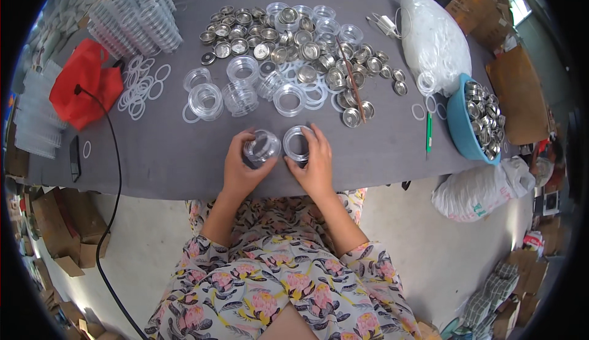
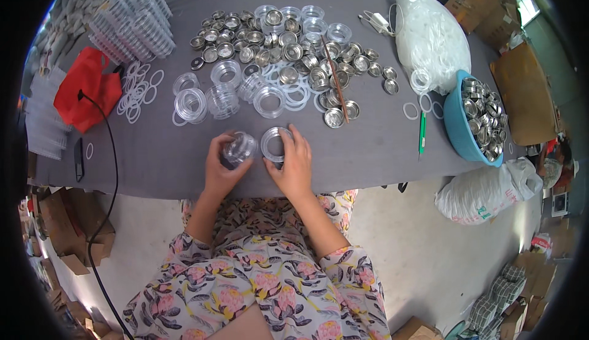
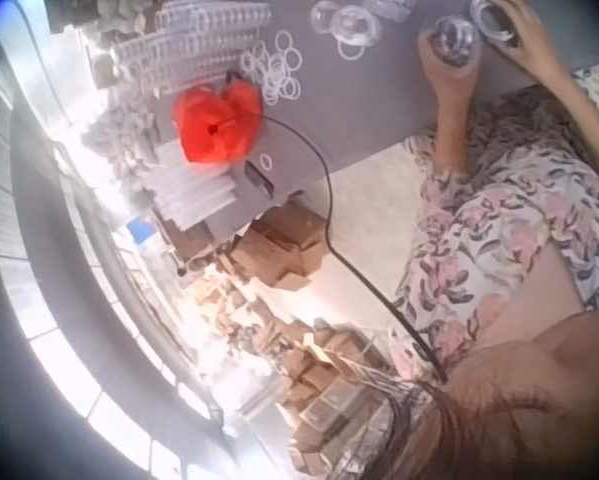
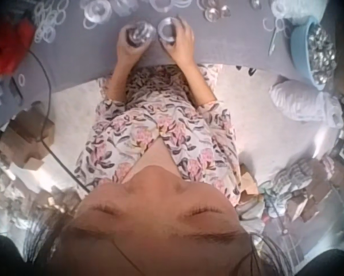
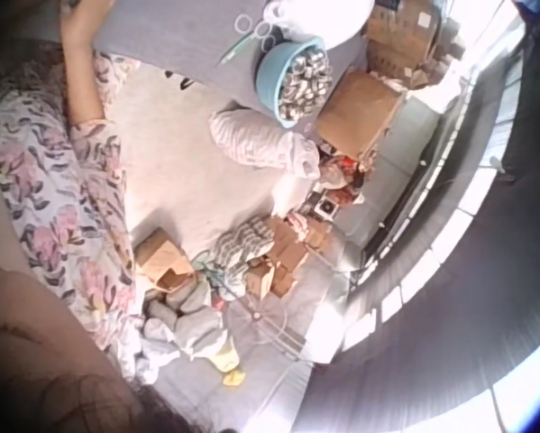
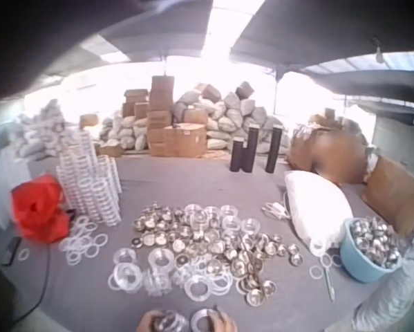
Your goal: The person assembles small clear plastic containers by placing metal mesh inserts into the bases and securing them with lids. They use a thin wooden stick to press the mesh inserts firmly into place. The person handles the components one by one, stacking the finished units on the table.
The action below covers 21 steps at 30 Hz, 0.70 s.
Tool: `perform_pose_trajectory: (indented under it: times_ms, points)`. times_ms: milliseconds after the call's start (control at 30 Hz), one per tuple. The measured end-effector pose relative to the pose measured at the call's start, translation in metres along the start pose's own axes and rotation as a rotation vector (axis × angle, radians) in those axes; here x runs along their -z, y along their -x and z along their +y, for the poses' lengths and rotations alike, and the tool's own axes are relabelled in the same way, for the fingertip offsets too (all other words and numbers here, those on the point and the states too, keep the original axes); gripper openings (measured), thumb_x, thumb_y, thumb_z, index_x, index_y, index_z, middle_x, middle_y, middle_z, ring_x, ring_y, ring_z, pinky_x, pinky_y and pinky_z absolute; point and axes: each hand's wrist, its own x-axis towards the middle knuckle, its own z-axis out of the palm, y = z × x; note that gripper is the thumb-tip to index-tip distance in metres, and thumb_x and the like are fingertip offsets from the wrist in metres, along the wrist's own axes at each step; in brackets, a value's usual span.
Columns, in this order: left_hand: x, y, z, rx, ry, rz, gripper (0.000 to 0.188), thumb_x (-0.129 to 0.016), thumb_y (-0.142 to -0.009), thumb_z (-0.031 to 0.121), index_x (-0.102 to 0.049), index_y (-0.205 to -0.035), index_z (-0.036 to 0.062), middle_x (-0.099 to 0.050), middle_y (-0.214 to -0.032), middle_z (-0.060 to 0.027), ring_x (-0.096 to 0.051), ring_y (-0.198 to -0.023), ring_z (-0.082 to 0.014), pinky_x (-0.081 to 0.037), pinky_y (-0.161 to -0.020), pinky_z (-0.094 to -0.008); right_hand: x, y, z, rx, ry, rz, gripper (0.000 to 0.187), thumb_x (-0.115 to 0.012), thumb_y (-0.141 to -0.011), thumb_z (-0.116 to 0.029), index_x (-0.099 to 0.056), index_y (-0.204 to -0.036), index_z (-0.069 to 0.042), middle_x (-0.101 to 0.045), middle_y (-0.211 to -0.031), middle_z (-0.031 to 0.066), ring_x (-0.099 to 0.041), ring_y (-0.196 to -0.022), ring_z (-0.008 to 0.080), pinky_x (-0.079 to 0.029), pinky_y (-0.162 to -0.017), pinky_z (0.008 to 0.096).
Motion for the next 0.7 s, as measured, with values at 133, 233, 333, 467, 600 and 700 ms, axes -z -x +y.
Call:
perform_pose_trajectory:
  times_ms: [133, 233, 333, 467, 600, 700]
  points:
    - [0.018, 0.002, -0.003, 0.506, 0.351, -0.062, 0.032, -0.064, -0.081, 0.019, -0.05, -0.102, -0.0009, -0.06, -0.102, -0.014, -0.06, -0.089, -0.0201, -0.047, -0.074, -0.0303, 0.001, -0.001, -0.002, 0.0, 0.005, -0.002, 0.07, -0.077, -0.064, -0.017, -0.044, -0.125, -0.007, -0.04, -0.132, 0.0189, -0.04, -0.119, 0.0382, -0.031, -0.1, 0.0466]
    - [0.022, -0.019, -0.005, 0.572, 0.022, -0.233, 0.033, -0.062, -0.084, 0.023, -0.051, -0.103, -0.0016, -0.062, -0.096, -0.0149, -0.062, -0.083, -0.0259, -0.047, -0.071, -0.0331, -0.001, -0.001, -0.001, 0.006, 0.013, -0.006, 0.07, -0.076, -0.064, -0.017, -0.044, -0.125, -0.007, -0.04, -0.132, 0.0192, -0.039, -0.119, 0.0381, -0.031, -0.1, 0.0464]
    - [0.016, -0.035, 0.007, 0.464, -0.333, -0.194, 0.039, -0.063, -0.083, 0.029, -0.052, -0.106, -0.0003, -0.06, -0.099, -0.018, -0.06, -0.084, -0.0321, -0.047, -0.072, -0.0358, 0.0, -0.002, -0.002, 0.009, 0.001, -0.013, 0.07, -0.077, -0.064, -0.017, -0.044, -0.125, -0.006, -0.04, -0.132, 0.0192, -0.039, -0.119, 0.0379, -0.03, -0.1, 0.0465]
    - [0.015, -0.033, 0.005, 0.184, -0.412, -0.001, 0.049, -0.067, -0.078, 0.034, -0.052, -0.112, 0.003, -0.053, -0.115, -0.0189, -0.056, -0.098, -0.0342, -0.045, -0.079, -0.0391, 0.002, -0.004, -0.005, 0.009, -0.01, -0.006, 0.071, -0.077, -0.063, -0.018, -0.044, -0.125, -0.007, -0.04, -0.131, 0.0192, -0.039, -0.119, 0.0375, -0.03, -0.1, 0.0466]
    - [0.015, -0.01, 0.007, -0.109, -0.516, -0.05, 0.06, -0.072, -0.071, 0.031, -0.05, -0.12, 0.0057, -0.048, -0.126, -0.015, -0.048, -0.113, -0.0314, -0.038, -0.092, -0.0428, -0.001, -0.003, -0.003, 0.041, 0.077, -0.033, 0.07, -0.078, -0.063, -0.021, -0.046, -0.123, -0.007, -0.042, -0.129, 0.0191, -0.041, -0.118, 0.0367, -0.031, -0.099, 0.0466]
    - [0.014, -0.012, 0.0, -0.119, -0.496, -0.129, 0.065, -0.076, -0.066, 0.025, -0.049, -0.123, 0.0067, -0.049, -0.127, -0.0132, -0.045, -0.117, -0.0305, -0.034, -0.097, -0.0422, 0.0, -0.005, -0.004, 0.039, 0.03, -0.017, 0.063, -0.077, -0.065, -0.025, -0.05, -0.119, -0.006, -0.046, -0.124, 0.019, -0.045, -0.113, 0.0361, -0.034, -0.097, 0.0457]
